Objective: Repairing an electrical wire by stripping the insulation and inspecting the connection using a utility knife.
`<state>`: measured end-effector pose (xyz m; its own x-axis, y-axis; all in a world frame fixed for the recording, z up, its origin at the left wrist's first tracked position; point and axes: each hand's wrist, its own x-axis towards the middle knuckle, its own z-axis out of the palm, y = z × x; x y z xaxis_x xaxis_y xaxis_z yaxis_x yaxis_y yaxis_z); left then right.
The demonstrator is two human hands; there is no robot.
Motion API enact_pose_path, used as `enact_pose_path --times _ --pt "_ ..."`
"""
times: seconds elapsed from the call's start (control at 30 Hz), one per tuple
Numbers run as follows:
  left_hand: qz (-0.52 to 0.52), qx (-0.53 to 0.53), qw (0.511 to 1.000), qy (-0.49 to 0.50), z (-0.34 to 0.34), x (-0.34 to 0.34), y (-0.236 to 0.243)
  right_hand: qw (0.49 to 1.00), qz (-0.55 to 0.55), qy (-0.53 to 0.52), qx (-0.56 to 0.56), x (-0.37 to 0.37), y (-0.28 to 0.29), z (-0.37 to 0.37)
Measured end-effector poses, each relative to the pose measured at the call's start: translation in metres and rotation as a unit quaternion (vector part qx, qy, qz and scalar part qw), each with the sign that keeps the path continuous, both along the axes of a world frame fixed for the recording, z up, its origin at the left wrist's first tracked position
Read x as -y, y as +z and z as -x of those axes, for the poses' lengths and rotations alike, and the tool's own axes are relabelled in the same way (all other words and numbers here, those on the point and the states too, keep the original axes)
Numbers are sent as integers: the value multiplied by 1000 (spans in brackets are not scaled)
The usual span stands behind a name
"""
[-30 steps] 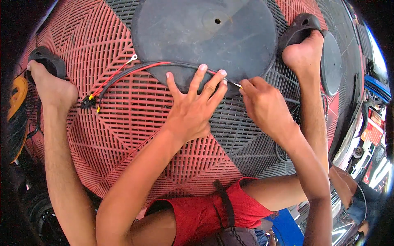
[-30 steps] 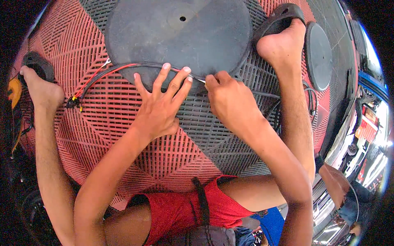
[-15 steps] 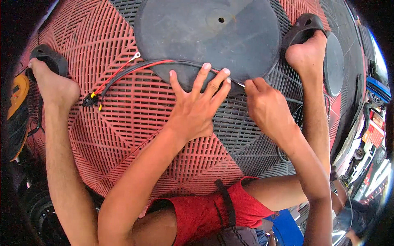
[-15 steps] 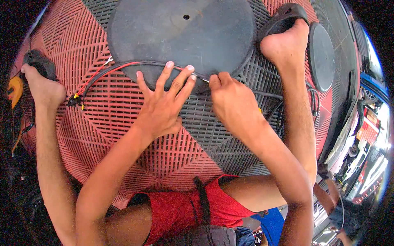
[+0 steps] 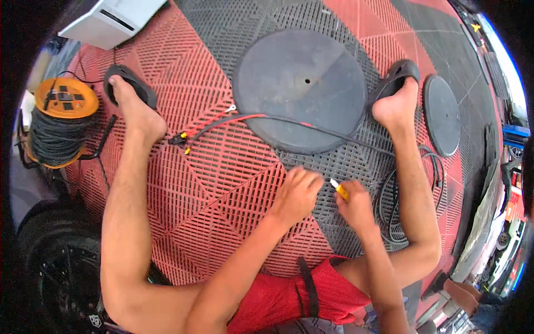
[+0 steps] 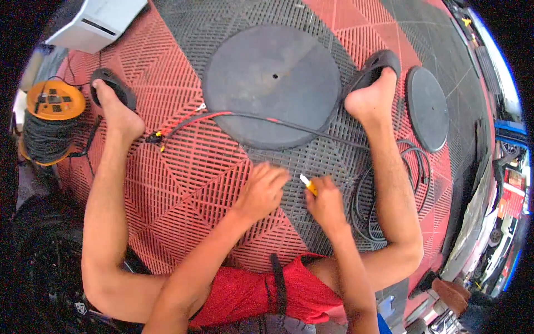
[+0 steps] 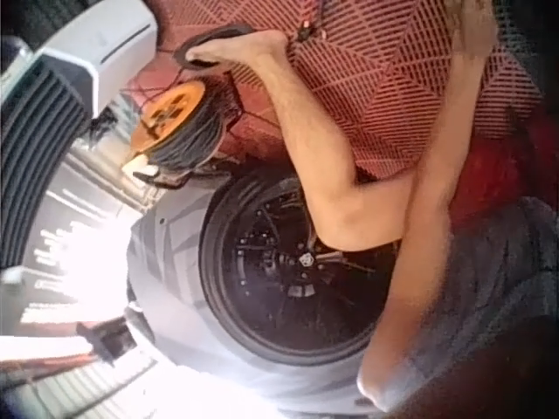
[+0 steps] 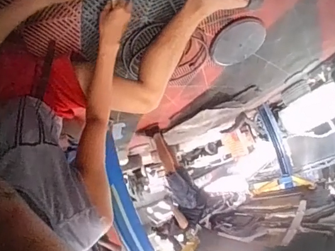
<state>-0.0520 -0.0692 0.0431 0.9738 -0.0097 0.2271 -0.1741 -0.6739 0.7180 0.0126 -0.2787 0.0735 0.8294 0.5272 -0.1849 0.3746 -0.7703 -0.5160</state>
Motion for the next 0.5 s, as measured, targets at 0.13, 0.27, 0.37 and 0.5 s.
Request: enact_pose_path --times 0.13,0.27,0.37,0.5 --pt "20 -125 990 -57 42 -30 43 1000 12 12 3 -25 -1 0" --pt "-30 -175 977 -118 65 -50 150 994 -34 -16 105 -21 13 -48" --pt "48 -139 988 -54 108 -85 181 988 -38 -2 147 -73 13 -75" --pt "-98 -181 979 -13 114 -98 154 982 71 5 178 -77 -11 -91"
